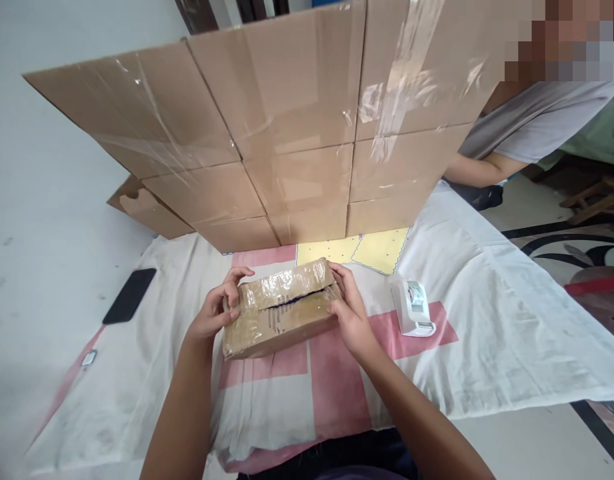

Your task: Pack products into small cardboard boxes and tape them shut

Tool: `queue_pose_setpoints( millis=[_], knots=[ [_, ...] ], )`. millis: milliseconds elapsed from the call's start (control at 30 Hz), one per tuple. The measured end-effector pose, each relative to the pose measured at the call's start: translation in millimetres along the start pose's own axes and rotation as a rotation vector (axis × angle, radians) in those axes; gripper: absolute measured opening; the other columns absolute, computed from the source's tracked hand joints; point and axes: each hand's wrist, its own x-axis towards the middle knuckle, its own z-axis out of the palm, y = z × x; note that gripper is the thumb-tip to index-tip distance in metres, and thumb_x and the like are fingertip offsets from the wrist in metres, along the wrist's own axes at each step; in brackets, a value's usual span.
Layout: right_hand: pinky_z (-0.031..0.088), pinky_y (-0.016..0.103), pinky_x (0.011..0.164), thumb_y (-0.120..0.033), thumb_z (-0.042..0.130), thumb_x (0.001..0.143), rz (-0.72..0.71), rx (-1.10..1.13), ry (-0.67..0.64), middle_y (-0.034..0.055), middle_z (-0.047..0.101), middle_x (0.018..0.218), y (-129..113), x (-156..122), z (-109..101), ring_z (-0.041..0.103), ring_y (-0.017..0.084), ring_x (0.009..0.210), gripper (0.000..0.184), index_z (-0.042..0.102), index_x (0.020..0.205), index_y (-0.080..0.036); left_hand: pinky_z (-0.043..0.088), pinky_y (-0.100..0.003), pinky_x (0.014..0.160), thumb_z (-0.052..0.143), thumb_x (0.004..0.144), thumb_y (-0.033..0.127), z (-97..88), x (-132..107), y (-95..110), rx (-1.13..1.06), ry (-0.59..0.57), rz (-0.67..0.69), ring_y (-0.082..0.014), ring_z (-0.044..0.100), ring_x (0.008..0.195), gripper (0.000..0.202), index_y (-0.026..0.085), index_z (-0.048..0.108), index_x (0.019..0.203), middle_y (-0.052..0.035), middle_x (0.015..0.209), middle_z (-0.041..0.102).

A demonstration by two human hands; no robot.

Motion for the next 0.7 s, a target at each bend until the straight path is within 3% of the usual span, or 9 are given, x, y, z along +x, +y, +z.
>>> queue_pose_setpoints(
  millis=[233, 400, 500, 600, 700],
  knots=[
    [0.04, 0.042, 0.119, -0.017, 0.034, 0.085, -0.055, 0.008, -0.013, 0.0104, 0.039, 0.159, 4, -4, -3, 0.038, 0.022, 0.149, 0.064, 0.027, 0.149, -0.023, 0.043, -0.04, 0.094, 0.076, 0.076, 0.042, 5.5, 2, -1, -0.062, 0.061, 0.005, -0.0326, 0.052, 0.121, 0.031, 0.02, 0.054, 0.078, -0.0125, 0.128, 0.054],
    [0.036, 0.045, 0.121, -0.029, 0.037, 0.097, -0.077, 0.171, 0.014, 0.0092, 0.043, 0.157, 9, -7, 0, 0.039, 0.026, 0.148, 0.051, 0.035, 0.149, -0.025, 0.044, -0.035, 0.089, 0.066, 0.082, 0.032, 25.2, 2, -1, -0.193, 0.303, -0.031, -0.0248, 0.057, 0.105, 0.019, 0.019, 0.055, 0.072, -0.009, 0.118, 0.062],
    [0.037, 0.044, 0.12, -0.025, 0.041, 0.096, -0.1, 0.283, 0.038, 0.0057, 0.046, 0.155, 11, -7, 2, 0.04, 0.025, 0.146, 0.05, 0.041, 0.146, -0.029, 0.044, -0.034, 0.088, 0.066, 0.077, 0.027, 32.6, 5, 2, -0.219, 0.399, -0.048, -0.0238, 0.057, 0.103, 0.013, 0.022, 0.063, 0.089, -0.0078, 0.112, 0.064],
    [0.038, 0.044, 0.12, -0.019, 0.043, 0.092, -0.123, 0.313, 0.049, 0.0046, 0.048, 0.152, 11, -6, 3, 0.041, 0.025, 0.145, 0.053, 0.044, 0.144, -0.029, 0.044, -0.034, 0.088, 0.067, 0.071, 0.025, 29.7, 7, 3, -0.174, 0.367, -0.104, -0.0248, 0.057, 0.104, 0.033, 0.023, 0.065, 0.104, -0.0073, 0.11, 0.065],
    [0.038, 0.045, 0.119, -0.019, 0.044, 0.091, -0.145, 0.321, 0.053, 0.0051, 0.049, 0.151, 12, -5, 2, 0.042, 0.026, 0.144, 0.053, 0.046, 0.143, -0.029, 0.045, -0.034, 0.09, 0.067, 0.069, 0.022, 19.9, 9, 2, -0.091, 0.303, -0.107, -0.0249, 0.058, 0.105, 0.021, 0.021, 0.069, 0.09, -0.007, 0.108, 0.065]
  ],
)
